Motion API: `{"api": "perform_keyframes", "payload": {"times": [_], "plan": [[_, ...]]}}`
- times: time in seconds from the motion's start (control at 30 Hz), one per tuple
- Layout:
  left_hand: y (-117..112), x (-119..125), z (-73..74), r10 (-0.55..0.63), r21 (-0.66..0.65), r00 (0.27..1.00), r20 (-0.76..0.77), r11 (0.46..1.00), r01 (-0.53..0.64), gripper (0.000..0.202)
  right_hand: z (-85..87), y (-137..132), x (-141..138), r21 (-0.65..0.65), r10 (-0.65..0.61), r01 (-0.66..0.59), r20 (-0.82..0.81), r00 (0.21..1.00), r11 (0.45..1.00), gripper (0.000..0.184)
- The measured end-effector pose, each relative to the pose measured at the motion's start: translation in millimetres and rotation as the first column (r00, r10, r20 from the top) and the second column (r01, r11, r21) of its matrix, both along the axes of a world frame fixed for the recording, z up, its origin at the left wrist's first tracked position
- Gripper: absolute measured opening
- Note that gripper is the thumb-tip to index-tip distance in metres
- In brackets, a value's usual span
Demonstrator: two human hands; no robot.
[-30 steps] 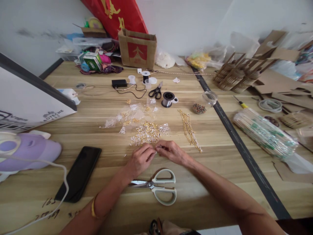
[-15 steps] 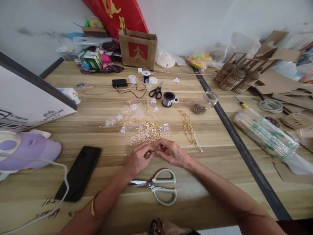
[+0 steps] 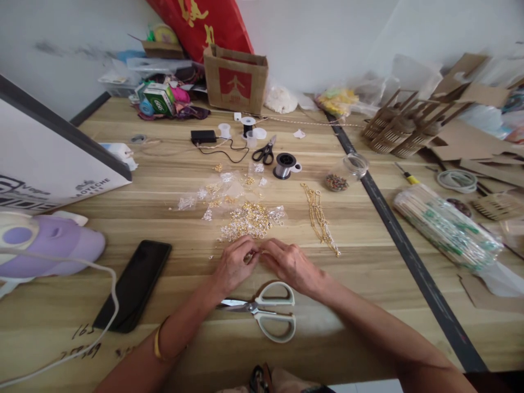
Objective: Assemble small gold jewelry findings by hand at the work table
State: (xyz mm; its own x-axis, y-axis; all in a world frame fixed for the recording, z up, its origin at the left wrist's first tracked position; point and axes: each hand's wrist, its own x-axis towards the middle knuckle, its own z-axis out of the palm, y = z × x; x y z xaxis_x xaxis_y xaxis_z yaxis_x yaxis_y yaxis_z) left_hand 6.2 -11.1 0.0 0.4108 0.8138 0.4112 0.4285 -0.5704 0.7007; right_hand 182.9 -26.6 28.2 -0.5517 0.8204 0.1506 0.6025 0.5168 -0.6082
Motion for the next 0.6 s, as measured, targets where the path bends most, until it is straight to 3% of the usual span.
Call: {"api": "perform_keyframes", "payload": {"times": [0.2,0.6], "plan": [[0.3,0.4,0.3,0.001,-0.029,0.999,0.032,1.0,0.0,0.013,-6.7,4.5,0.6,-0.064,-0.037,0.032,-0.089,0.995,0.997,0.01],[5.8,1.0,2.5,0.012,-0.144,0.993,0.115,0.99,0.005,0.012,-4.4,8.5,3.2,-0.048,-0.018,0.012,-0.119,0.993,0.999,0.016]]}}
